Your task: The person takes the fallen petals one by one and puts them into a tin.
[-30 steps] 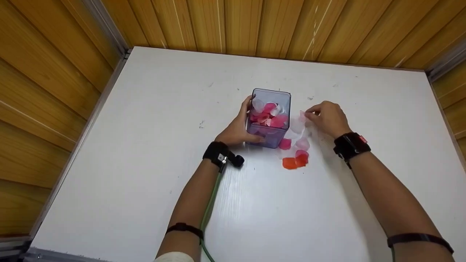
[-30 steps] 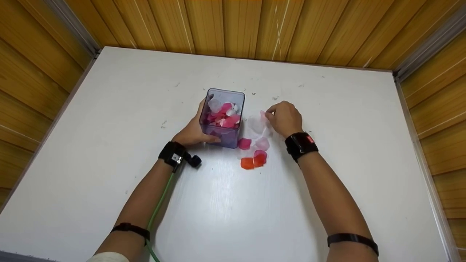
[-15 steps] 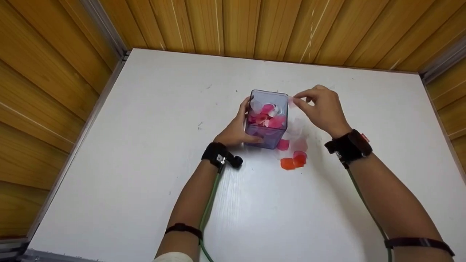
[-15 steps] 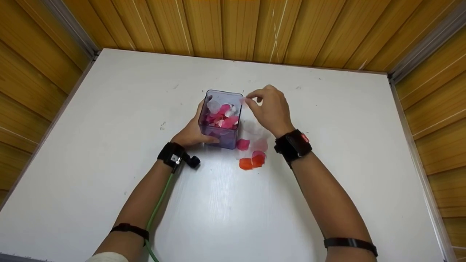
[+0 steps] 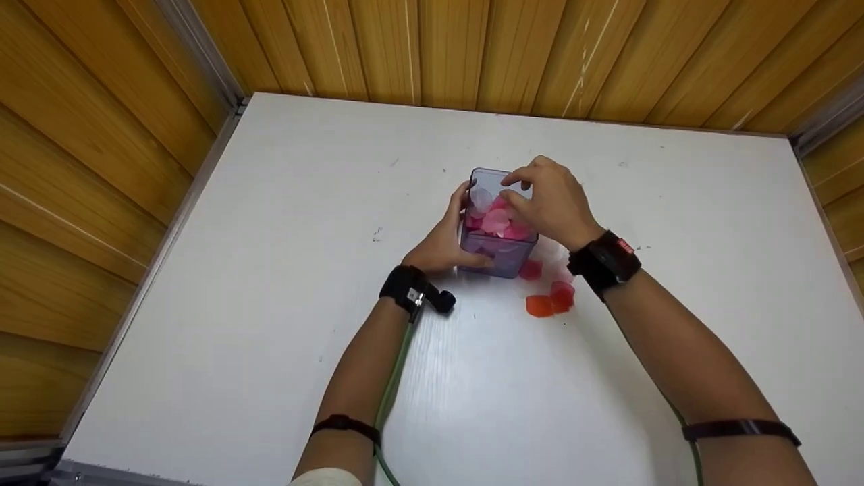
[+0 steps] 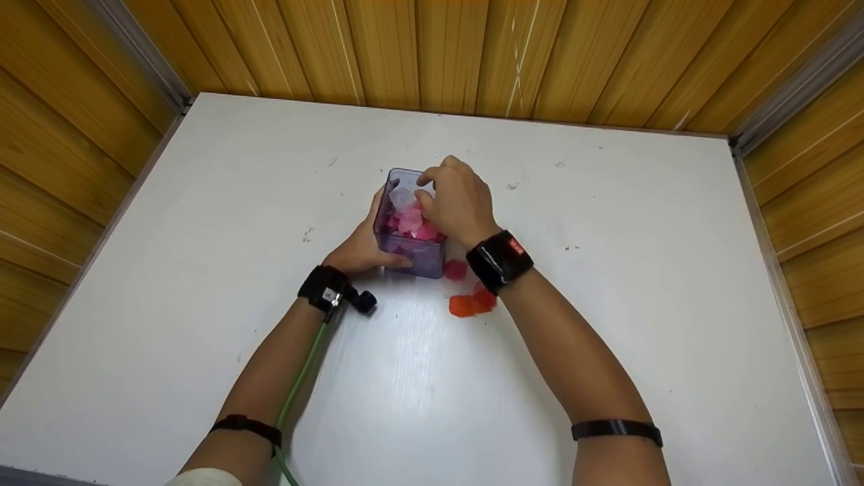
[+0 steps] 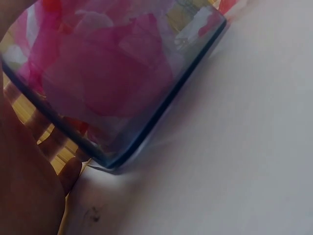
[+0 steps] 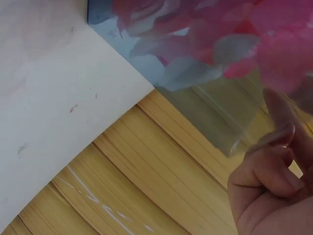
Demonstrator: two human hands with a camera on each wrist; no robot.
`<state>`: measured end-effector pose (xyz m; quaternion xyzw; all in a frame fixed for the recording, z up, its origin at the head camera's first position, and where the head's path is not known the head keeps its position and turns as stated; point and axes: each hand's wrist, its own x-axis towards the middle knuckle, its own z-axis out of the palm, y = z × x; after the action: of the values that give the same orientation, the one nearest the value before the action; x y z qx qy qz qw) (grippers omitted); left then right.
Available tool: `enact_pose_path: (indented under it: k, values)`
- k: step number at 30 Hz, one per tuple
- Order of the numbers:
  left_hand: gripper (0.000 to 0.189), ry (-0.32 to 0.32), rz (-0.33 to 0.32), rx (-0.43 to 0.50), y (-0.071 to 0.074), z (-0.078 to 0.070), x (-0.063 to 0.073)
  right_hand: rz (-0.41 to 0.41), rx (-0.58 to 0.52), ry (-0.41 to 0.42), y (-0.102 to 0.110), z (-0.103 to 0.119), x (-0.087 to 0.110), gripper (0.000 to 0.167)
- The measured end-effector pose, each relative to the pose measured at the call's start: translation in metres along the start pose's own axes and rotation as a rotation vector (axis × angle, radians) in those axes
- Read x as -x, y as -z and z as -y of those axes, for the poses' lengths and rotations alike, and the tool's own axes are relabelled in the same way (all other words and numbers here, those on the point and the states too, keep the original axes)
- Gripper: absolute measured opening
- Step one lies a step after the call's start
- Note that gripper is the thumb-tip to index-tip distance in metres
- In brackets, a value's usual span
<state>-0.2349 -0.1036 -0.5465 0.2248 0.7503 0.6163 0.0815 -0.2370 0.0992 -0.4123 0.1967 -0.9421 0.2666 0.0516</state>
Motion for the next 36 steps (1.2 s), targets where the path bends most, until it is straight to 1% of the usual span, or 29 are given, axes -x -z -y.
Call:
enact_pose_path:
  k: [4, 7, 10, 14, 16, 19, 22, 24, 28, 31, 34, 36]
  values:
    - [0.137, -0.002, -0.014, -0.003, 0.004, -0.002, 0.000, -0.087, -0.021, -0.031, 0.016, -0.012, 0.002, 0.022]
    - [0.137, -0.005, -0.019, 0.003, 0.006, -0.003, 0.000, -0.100, -0.027, -0.088, 0.023, -0.033, 0.003, 0.022]
    - [0.137, 0.001, -0.014, 0.003, 0.007, -0.003, 0.002, -0.059, -0.023, -0.159, 0.024, -0.060, 0.008, 0.023]
    - [0.136, 0.013, -0.008, 0.002, 0.007, -0.002, 0.004, 0.021, -0.008, -0.237, 0.016, -0.093, 0.018, 0.023]
    - [0.136, 0.014, -0.009, 0.007, 0.007, -0.002, 0.004, 0.068, 0.003, -0.262, 0.011, -0.103, 0.022, 0.023]
    - [0.136, 0.013, -0.012, 0.014, 0.007, -0.002, 0.004, 0.140, 0.009, -0.290, 0.001, -0.114, 0.026, 0.024]
    - [0.136, 0.008, -0.015, 0.021, 0.008, -0.002, 0.005, 0.177, -0.002, -0.321, -0.008, -0.119, 0.030, 0.025]
    - [0.136, 0.009, -0.014, 0.021, 0.008, -0.002, 0.005, 0.173, -0.010, -0.331, -0.012, -0.120, 0.033, 0.023]
    - [0.136, 0.006, -0.016, 0.011, 0.008, -0.002, 0.006, 0.131, -0.017, -0.329, -0.018, -0.121, 0.037, 0.020]
    - [0.136, 0.003, -0.018, 0.001, 0.008, -0.002, 0.006, 0.102, -0.025, -0.330, -0.017, -0.118, 0.039, 0.020]
    - [0.137, 0.002, -0.021, 0.005, 0.009, -0.002, 0.006, 0.077, -0.022, -0.316, -0.011, -0.112, 0.038, 0.020]
    - [0.137, 0.004, -0.021, 0.008, 0.009, -0.002, 0.007, 0.046, -0.014, -0.288, -0.004, -0.103, 0.038, 0.020]
